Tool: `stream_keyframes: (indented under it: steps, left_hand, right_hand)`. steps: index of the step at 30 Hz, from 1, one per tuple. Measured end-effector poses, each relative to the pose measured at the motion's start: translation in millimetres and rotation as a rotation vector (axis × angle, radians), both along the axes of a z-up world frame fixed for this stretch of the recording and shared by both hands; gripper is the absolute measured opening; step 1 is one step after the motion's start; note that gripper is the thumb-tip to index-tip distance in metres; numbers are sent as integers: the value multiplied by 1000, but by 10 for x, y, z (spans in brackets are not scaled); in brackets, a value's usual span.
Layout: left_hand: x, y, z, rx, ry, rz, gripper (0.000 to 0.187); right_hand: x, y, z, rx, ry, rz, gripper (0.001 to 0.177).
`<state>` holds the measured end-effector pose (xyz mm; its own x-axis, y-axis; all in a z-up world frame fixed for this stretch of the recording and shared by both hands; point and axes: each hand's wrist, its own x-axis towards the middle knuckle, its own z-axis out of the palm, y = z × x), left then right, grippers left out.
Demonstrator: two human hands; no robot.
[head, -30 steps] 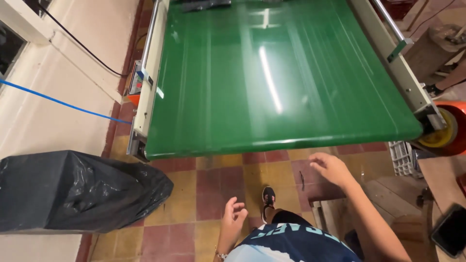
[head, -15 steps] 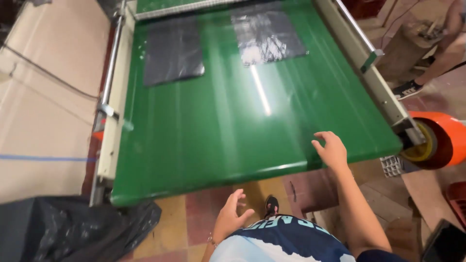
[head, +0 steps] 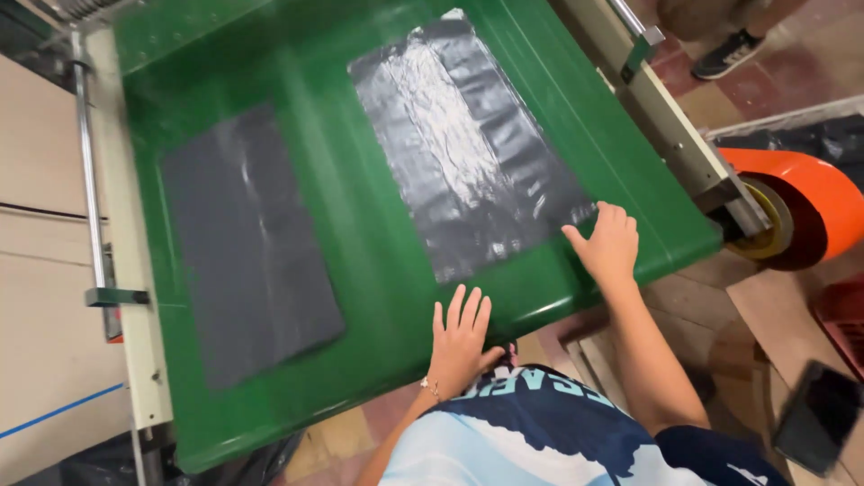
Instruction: Folding plastic bags coming off a conveyor belt and placing them into a storage crate.
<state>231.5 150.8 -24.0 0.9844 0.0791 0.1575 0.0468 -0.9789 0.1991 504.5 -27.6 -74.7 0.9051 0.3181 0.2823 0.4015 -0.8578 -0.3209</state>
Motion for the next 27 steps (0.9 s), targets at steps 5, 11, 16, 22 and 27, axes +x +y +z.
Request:
stream_keyframes:
  steps: [5, 11, 16, 22, 27]
  left_hand:
    - [33, 68, -409, 74, -22, -97, 105]
    - [27, 123, -676, 146, -431, -172, 36]
    - [22, 336, -695, 119, -457, -257, 21]
    - [-135, 779, 347, -597, -186, -407, 12]
    - [-108, 1285, 1102, -1035, -50, -312, 9]
  right_hand:
    - [-215, -214, -8, -269, 107, -181, 78]
    - [-247, -495, -118, -212, 541, -280, 73]
    - [-314, -571, -65, -175, 563, -258, 54]
    - [-518, -955, 328, 506, 906, -88, 62]
    - [-466, -606, 911, 1037, 1260, 212, 37]
